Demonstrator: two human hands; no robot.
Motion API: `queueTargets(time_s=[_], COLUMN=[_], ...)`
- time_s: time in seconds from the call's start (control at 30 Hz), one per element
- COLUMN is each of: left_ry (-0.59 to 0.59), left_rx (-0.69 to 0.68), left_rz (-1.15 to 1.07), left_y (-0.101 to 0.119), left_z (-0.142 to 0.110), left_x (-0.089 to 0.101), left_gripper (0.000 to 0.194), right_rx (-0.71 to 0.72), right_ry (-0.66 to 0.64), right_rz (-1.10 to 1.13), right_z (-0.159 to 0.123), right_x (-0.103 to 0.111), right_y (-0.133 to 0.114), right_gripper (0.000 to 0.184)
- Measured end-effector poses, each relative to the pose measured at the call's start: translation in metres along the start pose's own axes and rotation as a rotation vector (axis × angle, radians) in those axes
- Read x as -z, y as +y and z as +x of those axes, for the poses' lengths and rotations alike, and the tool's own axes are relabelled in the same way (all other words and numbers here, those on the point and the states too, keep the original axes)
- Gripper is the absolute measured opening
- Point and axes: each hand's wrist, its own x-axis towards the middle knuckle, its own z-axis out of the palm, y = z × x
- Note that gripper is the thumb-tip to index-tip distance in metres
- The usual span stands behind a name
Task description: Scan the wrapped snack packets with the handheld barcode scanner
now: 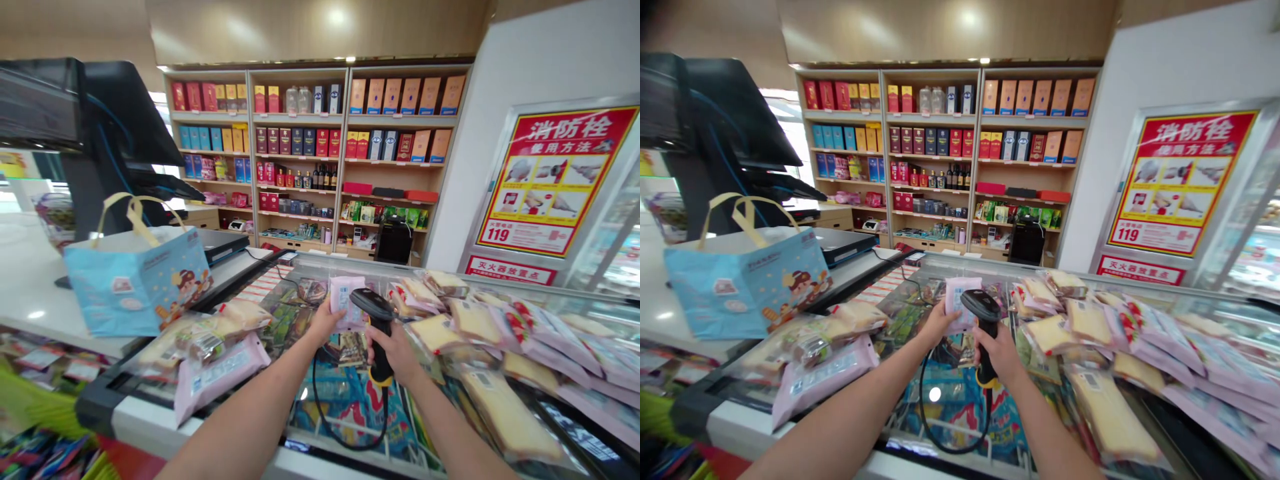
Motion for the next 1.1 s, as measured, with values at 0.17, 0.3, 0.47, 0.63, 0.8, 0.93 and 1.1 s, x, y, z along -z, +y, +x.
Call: queueTargets(time_s=[0.17,0.3,0.47,0.63,0.8,0.93,1.1], left_ry=[0.007,0.006,0.004,0.002,-0.002,0.005,0.060], left_rx=[0.019,0.015,0.012,0.002,-0.009,-0.004,0.003], left_rz=[-0.013,-0.024,-0.026,-0.001,0.007,0.080,0.132], left_y=[-0.001,-0.003,-0.001,0.002,0.002,0.006,0.013], left_z=[0.001,0.002,0.001,-0.002,-0.001,0.001,0.003], left_x=[0.001,0.001,0.001,0.000,-0.001,-0.001,-0.011], left_gripper=[0.061,0.062,0.059,0.057,0.053,0.056,0.049], right_rx=[-0.031,-0.034,-0.045,-0.055,-0.031,-0.065,-0.114], right_ry=[-0.035,-0.020,0.005,-0.019,-0.035,-0.013,0.080], right_rz=[0.000,0.007,0.041,0.064,0.025,0.026,0.024], right_z=[-0.003,-0.001,0.004,0.002,0.003,0.006,0.004], right_x=[-0.001,-0.002,-0.004,-0.005,-0.004,-0.004,0.007], right_y=[-0.002,0.001,0.006,-0.001,0.000,-0.002,-0.019], right_gripper=[0.041,0.039,0.043,0.044,0.039,0.039,0.039])
